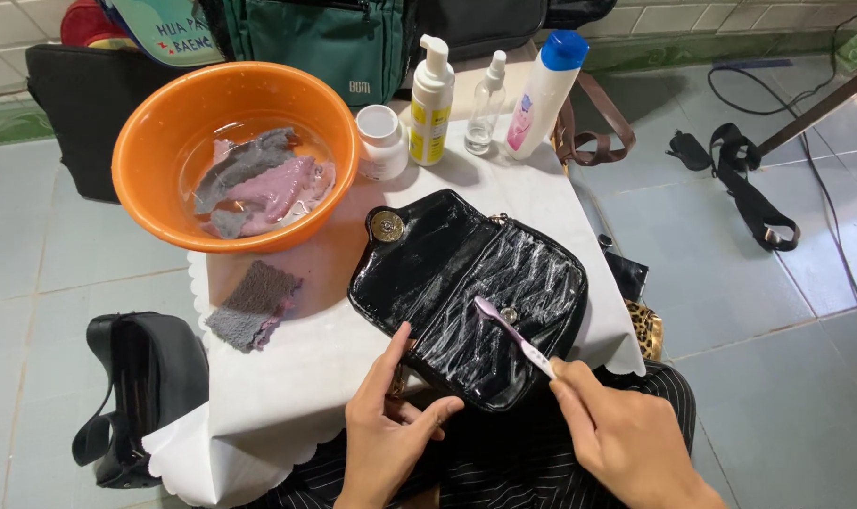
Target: Clean a black leather purse using a toothbrush and cleaning liquid.
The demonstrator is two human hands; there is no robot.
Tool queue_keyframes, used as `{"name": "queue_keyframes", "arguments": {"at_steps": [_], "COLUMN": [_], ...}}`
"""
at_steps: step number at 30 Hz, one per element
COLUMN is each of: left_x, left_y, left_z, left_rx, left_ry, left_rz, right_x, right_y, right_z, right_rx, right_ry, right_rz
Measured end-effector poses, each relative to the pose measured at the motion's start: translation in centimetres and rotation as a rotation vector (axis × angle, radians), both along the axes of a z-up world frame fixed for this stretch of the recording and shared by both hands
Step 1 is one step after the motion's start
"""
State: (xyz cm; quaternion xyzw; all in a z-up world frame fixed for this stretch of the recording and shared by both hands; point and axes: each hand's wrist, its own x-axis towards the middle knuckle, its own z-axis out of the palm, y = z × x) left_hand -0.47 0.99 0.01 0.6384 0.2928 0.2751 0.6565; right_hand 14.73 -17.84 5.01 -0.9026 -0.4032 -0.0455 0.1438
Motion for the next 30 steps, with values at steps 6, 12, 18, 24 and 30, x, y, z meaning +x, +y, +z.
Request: {"name": "queue_keyframes", "arguments": {"at_steps": [6,12,18,24,30], "left_x": [-0.2,0.0,0.0,0.0,-0.1], "left_y": [0.1,0.2,-0.1,0.0,0.0], "left_z": [-0.3,-0.2,0.4,0.2,0.2], "left_rx": [-0.075,-0.103,-0.101,-0.095,-0.12], "left_ry": [0.078,0.102,0.096,0.117,0.14], "left_rz": [-0.013,-0.017,0.021,0.013,0.007], "right_x": [-0.4,-1.5,1.1,0.9,-0.4], "right_y": [-1.8,-3.5,-1.0,-0.3,-0.4], "right_z": [-1.3,-3.7,0.3,0.5,0.6], "right_rx": [-0.049,-0.034,-0.041,-0.011,0.037], "right_ry": [0.348,0.181,0.094,0.27,0.318], "right_rz": [0.197,0.243,-0.036,0.178,0.355]}}
